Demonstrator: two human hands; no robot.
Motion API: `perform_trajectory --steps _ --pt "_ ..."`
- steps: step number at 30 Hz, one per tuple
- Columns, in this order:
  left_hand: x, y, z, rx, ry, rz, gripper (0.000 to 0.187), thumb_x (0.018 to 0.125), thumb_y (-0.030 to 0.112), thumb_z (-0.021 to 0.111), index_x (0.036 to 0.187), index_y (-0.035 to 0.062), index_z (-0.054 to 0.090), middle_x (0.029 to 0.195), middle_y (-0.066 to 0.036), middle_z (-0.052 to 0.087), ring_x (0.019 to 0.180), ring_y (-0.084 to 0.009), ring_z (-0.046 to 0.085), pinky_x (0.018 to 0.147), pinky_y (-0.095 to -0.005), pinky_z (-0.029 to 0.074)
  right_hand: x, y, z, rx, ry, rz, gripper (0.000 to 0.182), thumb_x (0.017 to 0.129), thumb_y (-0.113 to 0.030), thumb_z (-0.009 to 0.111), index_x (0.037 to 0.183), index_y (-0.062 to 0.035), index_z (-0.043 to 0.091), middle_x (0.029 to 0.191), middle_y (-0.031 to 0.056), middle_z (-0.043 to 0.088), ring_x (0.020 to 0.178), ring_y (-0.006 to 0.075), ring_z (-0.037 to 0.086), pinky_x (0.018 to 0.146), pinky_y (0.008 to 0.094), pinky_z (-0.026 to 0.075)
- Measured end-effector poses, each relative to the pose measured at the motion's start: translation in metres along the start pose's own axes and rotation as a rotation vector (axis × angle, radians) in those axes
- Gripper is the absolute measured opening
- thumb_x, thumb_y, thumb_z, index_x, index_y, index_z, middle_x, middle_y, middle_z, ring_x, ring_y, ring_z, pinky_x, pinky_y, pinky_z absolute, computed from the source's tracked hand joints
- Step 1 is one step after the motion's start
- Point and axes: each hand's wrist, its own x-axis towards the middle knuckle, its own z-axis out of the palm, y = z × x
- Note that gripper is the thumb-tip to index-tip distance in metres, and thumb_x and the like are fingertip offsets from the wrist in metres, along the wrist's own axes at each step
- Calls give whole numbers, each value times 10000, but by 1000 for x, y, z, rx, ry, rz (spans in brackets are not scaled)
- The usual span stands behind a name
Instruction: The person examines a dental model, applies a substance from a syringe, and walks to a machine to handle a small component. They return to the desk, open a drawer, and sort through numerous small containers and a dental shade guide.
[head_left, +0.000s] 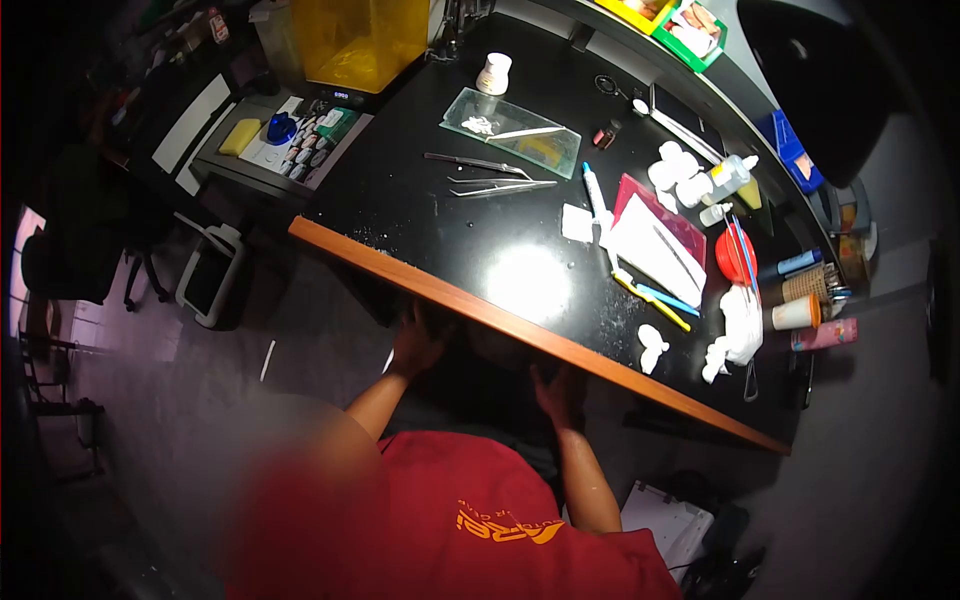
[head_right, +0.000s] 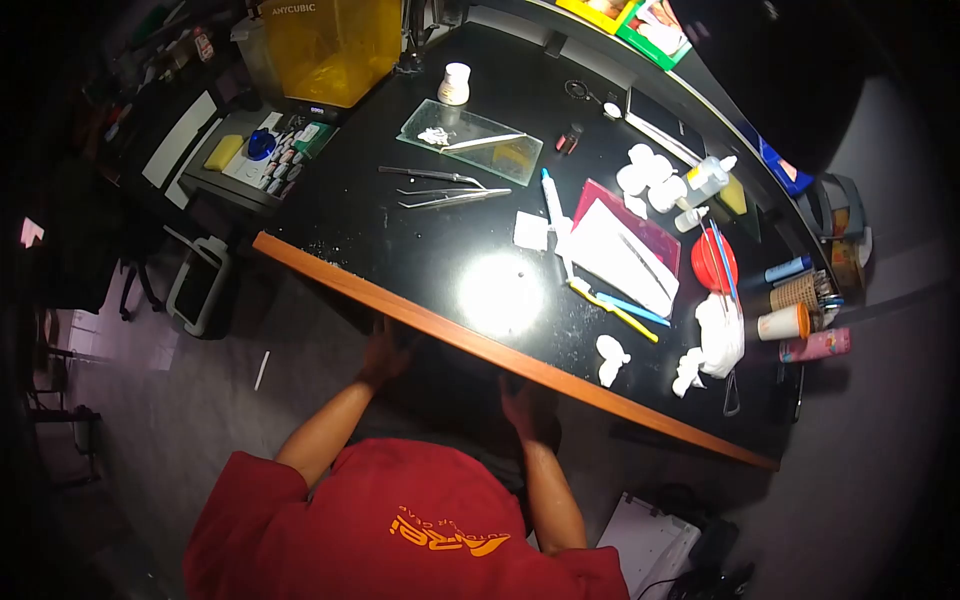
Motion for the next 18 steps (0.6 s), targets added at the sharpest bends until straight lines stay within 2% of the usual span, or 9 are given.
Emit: perform_trajectory --steps 1,2,4,7,8,11,12,15,18 --pt "-3 -4 -4 -45 6 4 1173 879 661 693 1636 8 79 1532 -422 350 1258 -577 550 1009 -592 525 -3 1 0 126 -40 -26 689 959 -572 621 1382 -28 612 1377 264 624 1256 465 602 1037 561 496" --pt "-7 -5 -7 34 149 59 937 933 562 670 1603 33 283 1454 -379 494 1163 -533 628 985 -557 550 -3 2 -1 254 -78 -54 647 960 -533 630 1378 -40 621 1378 268 622 1264 464 597 1042 557 494" --pt "-5 -15 -39 60 2 86 711 942 491 671 1470 49 492 1307 -325 616 1104 -501 665 954 -548 561 -3 -3 -31 497 -167 -146 472 951 -389 659 1336 -117 675 1356 263 635 1260 457 600 1059 551 484" --pt "-31 -2 -101 124 -76 306 310 983 305 621 1112 61 762 1013 -244 738 945 -444 722 847 -511 571 -15 -4 -59 317 -71 -322 450 888 -242 770 1314 -116 699 1279 239 681 1234 438 615 1108 506 465" --pt "-47 15 -117 -86 -8 325 295 1017 213 555 1013 15 773 926 -255 733 842 -427 721 752 -482 544 -19 -4 -70 432 -24 -379 399 947 -239 732 1319 -100 698 1185 203 736 1147 352 685 1081 439 492" --pt "-90 83 -166 -149 -69 148 315 1030 183 522 983 -18 761 821 -255 713 752 -392 705 738 -464 528 -21 -8 -127 1031 -640 -118 351 1010 -221 677 1325 -68 695 1239 172 733 1172 255 678 1062 370 495" --pt "-102 103 -174 -145 -84 140 285 1024 161 543 1024 -48 737 848 -245 704 773 -372 704 765 -449 536 -24 -6 -134 1067 -586 -218 358 1032 -295 647 1322 -93 703 1214 165 747 1125 256 708 976 352 529" --pt "-117 132 -156 -201 167 422 216 999 91 580 1079 -59 714 957 -234 707 827 -361 702 782 -426 544 -25 -4 -156 1185 -571 -363 341 1024 -243 662 1279 -22 713 1113 156 773 1035 224 734 920 347 557" --pt "-131 175 -160 -151 118 432 198 960 47 640 1116 -59 700 1030 -213 704 916 -375 703 812 -404 549 -24 2 -163 1176 -625 -478 318 1004 -209 680 1258 -21 713 1056 168 773 983 245 747 881 346 572"
